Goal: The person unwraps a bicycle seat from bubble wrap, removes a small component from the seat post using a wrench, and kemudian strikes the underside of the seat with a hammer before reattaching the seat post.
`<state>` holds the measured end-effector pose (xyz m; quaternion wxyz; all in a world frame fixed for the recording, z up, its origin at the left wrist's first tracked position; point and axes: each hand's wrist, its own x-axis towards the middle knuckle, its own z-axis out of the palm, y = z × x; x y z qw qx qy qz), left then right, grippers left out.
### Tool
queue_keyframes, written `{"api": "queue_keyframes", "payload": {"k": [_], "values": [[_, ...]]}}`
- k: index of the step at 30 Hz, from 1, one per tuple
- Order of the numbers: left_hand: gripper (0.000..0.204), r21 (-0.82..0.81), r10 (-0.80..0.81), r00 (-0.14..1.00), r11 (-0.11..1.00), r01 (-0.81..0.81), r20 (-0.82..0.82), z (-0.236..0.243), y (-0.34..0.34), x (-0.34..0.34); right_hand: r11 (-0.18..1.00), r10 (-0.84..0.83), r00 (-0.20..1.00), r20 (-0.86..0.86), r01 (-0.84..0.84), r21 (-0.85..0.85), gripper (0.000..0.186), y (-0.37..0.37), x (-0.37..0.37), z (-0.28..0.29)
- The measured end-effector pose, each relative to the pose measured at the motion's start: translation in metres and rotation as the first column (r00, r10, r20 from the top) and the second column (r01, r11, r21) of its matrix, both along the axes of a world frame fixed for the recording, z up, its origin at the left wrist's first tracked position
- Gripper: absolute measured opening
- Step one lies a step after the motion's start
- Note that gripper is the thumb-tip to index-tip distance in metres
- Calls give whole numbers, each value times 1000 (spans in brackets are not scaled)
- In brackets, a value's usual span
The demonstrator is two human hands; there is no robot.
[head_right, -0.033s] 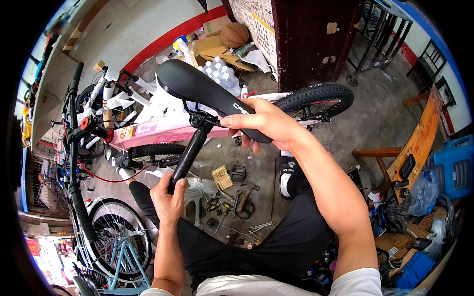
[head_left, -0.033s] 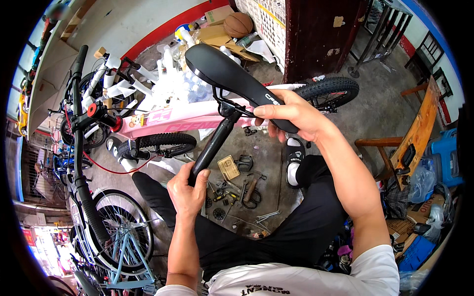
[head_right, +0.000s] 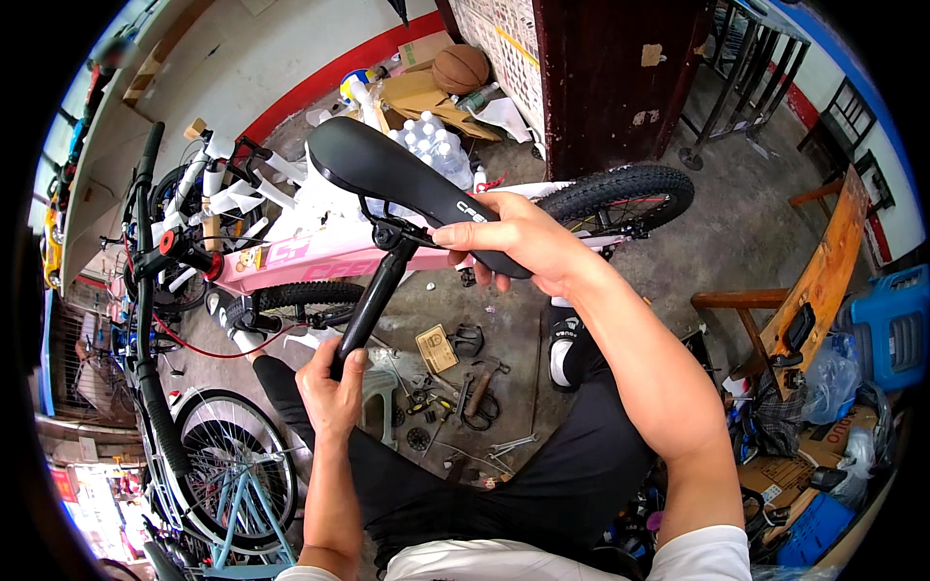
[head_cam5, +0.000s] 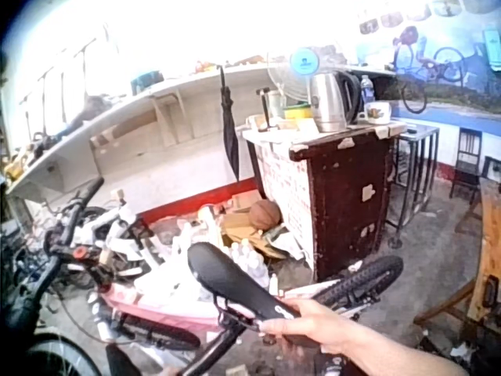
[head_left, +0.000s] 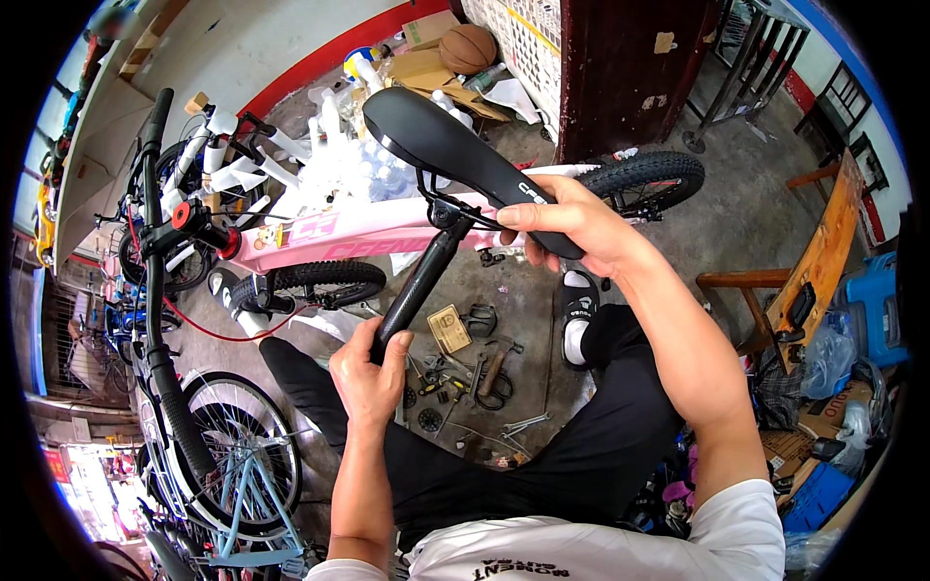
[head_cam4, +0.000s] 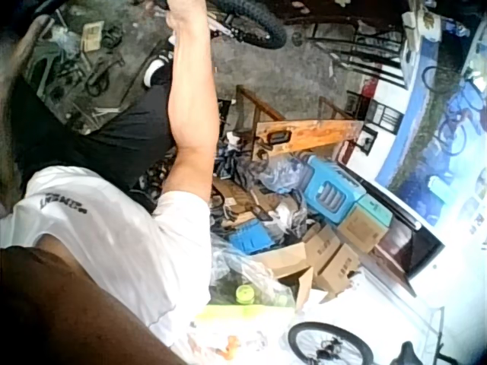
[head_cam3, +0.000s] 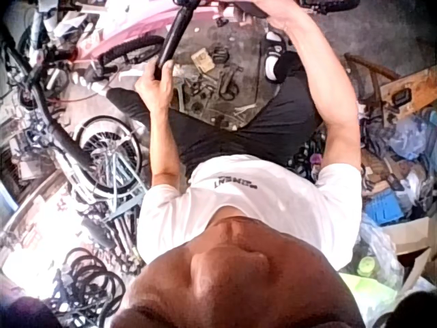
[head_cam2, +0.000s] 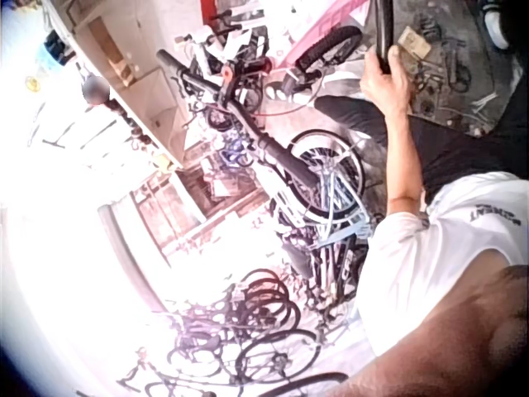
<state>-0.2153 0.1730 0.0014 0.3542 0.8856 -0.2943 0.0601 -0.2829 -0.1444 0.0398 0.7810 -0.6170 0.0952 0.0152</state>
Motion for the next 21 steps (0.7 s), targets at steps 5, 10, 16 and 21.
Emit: {"api": "queue_keyframes", "payload": {"k": [5,10,16,21], "values": [[32,10,96,991,995,-95,-92,1,-2,-9,991,-86,996,35,82,106,40,11,7,-9],[33,-2,143,985,990,-144,-101,-3,0,-15,987,-123,992,24,119,110,40,19,11,-12],[33,-3,164,983,986,-164,-87,0,2,-10,983,-149,987,66,141,117,41,21,13,-12],[31,-13,159,984,987,-161,-77,-3,2,-13,983,-160,985,59,154,103,41,25,13,-9]]}}
